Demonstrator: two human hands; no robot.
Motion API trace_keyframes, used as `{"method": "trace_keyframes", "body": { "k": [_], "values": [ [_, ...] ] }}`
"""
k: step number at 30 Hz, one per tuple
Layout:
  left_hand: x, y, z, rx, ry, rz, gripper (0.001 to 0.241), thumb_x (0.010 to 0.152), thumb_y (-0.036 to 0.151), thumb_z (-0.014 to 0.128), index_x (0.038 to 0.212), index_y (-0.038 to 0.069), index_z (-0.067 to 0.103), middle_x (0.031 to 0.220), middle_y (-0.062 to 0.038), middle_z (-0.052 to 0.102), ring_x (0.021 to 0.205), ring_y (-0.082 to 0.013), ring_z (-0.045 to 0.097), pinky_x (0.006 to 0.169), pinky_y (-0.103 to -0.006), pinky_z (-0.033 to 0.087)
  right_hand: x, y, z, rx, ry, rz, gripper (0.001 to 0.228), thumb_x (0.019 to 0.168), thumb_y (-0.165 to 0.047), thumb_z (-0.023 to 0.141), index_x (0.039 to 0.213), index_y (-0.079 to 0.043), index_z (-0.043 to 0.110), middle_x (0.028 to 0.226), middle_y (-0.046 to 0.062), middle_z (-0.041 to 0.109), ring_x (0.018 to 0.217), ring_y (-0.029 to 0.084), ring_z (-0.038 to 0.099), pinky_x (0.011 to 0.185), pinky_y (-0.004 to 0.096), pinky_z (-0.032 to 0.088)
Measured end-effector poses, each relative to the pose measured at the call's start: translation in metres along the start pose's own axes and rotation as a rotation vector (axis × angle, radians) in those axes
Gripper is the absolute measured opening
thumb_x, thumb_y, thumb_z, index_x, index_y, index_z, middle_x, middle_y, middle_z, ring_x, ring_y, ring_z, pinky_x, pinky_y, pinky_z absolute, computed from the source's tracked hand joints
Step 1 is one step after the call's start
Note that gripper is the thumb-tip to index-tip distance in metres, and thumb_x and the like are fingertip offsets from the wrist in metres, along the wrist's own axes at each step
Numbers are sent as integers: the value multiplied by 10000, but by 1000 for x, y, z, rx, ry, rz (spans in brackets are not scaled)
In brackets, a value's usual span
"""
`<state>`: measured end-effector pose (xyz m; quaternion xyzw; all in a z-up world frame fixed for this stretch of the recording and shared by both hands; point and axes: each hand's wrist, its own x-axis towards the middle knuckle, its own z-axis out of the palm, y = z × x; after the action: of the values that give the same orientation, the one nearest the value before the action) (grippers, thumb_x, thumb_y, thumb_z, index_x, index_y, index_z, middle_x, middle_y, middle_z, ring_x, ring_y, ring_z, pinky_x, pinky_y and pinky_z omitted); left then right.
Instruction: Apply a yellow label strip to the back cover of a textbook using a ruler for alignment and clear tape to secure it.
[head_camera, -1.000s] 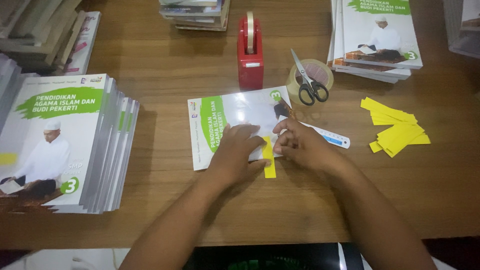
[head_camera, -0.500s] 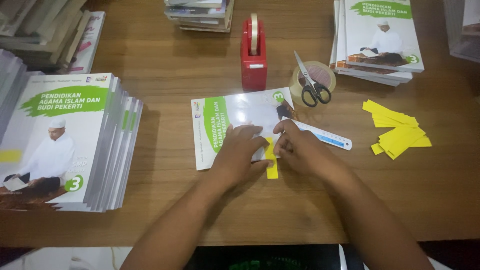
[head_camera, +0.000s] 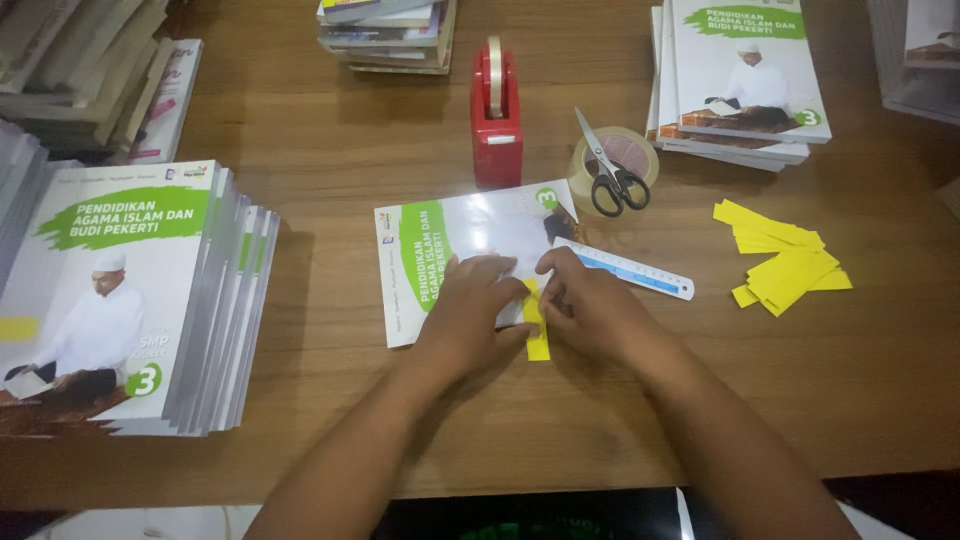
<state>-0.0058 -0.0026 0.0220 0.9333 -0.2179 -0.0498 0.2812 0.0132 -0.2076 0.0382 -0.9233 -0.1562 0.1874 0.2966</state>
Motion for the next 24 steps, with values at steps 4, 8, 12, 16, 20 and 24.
{"method": "trace_keyframes", "body": {
  "k": [4,8,12,16,20,24],
  "values": [
    [-1,-1,2,8,42,35,408,821,352,816,1163,182,673,1426,-130,570,1427,-402,439,1196,-690,206,-5,-20,-7,-39,16,42,423,899,-155,677,1282,-144,499,1026,122,787,953,364,765,773,507,607],
    [0,-4,5,-25,49,30,396,830,360,813,1151,174,674,1424,-149,573,1432,-412,434,1197,-693,195,-6,-37,-16,-60,-13,116,399,893,-73,642,1283,-118,570,1040,152,776,974,375,764,755,464,623],
    [0,-4,5,-9,36,29,405,835,367,811,1166,177,675,1438,-140,566,1441,-405,429,1199,-696,187,-11,-47,-22,-100,-49,132,443,889,-57,645,1321,-116,568,1079,164,769,992,389,760,749,466,624],
    [1,-4,5,-7,14,20,399,837,356,808,1168,183,670,1449,-132,558,1446,-399,420,1203,-692,184,0,-25,-17,-114,-32,72,461,866,-88,682,1306,-131,552,1060,164,745,1017,421,738,795,526,605],
    [1,-6,5,-4,12,23,426,836,359,816,1189,184,654,1444,-133,551,1446,-397,418,1203,-696,186,8,0,-15,-14,-36,-45,429,868,-115,695,1246,-86,493,995,217,712,975,490,718,788,592,565],
    [1,-3,3,20,-17,-1,450,840,401,806,1208,192,654,1464,-115,544,1461,-376,403,1216,-680,182,6,12,-27,189,-81,-10,401,866,-118,660,1242,-103,522,973,187,750,915,378,746,835,518,579]
  ]
}}
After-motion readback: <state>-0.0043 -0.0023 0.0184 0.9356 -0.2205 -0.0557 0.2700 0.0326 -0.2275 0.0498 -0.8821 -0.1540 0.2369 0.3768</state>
